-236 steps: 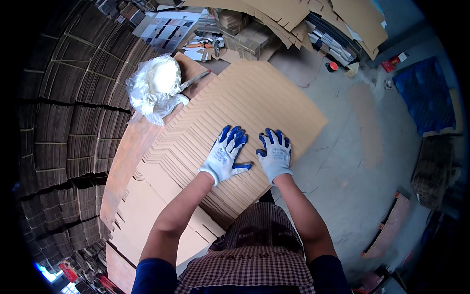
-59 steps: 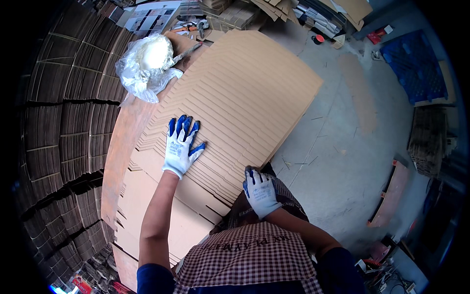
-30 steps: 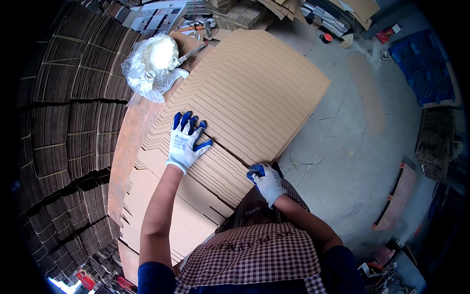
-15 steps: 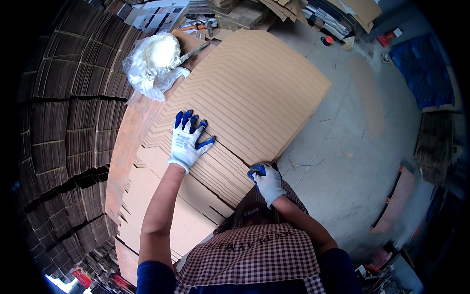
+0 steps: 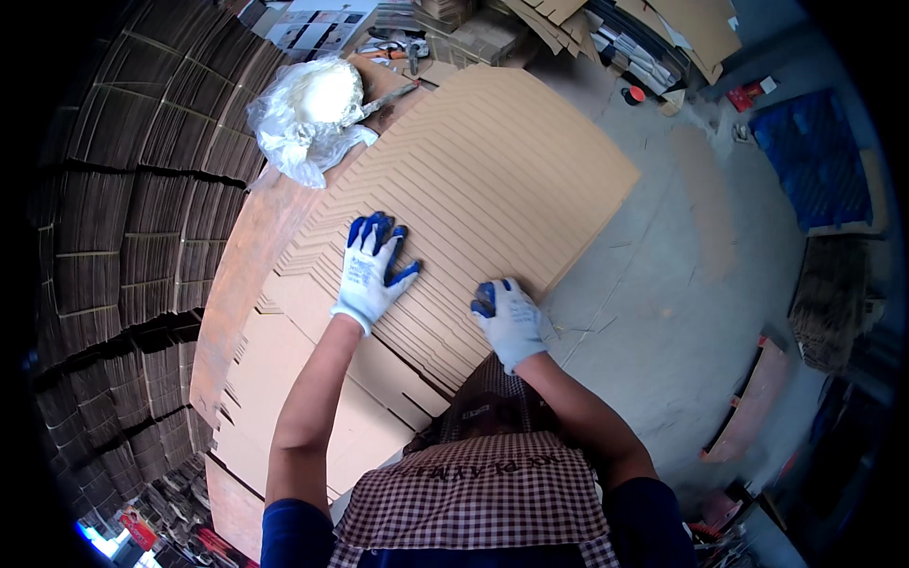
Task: The person handles flat cardboard sheets, stacks them, and applies adhesive to fold and assemble them into boxes. They repeatedly align edges and press flaps to form the box structure.
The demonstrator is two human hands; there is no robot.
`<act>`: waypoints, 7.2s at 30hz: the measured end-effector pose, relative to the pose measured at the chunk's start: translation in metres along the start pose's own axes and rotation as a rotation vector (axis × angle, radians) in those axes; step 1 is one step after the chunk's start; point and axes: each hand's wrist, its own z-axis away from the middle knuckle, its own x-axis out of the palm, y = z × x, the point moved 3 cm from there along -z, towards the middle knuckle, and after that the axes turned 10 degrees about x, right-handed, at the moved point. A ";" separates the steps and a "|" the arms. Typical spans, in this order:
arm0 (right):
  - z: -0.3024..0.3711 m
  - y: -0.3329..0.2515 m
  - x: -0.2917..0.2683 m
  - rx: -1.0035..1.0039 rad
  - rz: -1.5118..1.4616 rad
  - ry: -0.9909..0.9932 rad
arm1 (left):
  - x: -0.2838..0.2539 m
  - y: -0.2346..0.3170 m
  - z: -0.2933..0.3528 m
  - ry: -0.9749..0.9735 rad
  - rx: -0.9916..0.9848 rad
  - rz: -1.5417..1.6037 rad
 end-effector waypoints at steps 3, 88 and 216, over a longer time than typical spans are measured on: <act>-0.013 -0.025 0.008 0.008 0.100 -0.066 | -0.001 0.031 0.016 -0.193 0.109 0.025; -0.011 -0.055 0.025 0.057 0.178 -0.154 | 0.004 0.054 0.073 -0.367 0.157 -0.071; 0.112 -0.019 0.067 0.054 -0.224 -0.278 | -0.042 0.043 0.101 -0.018 0.325 0.018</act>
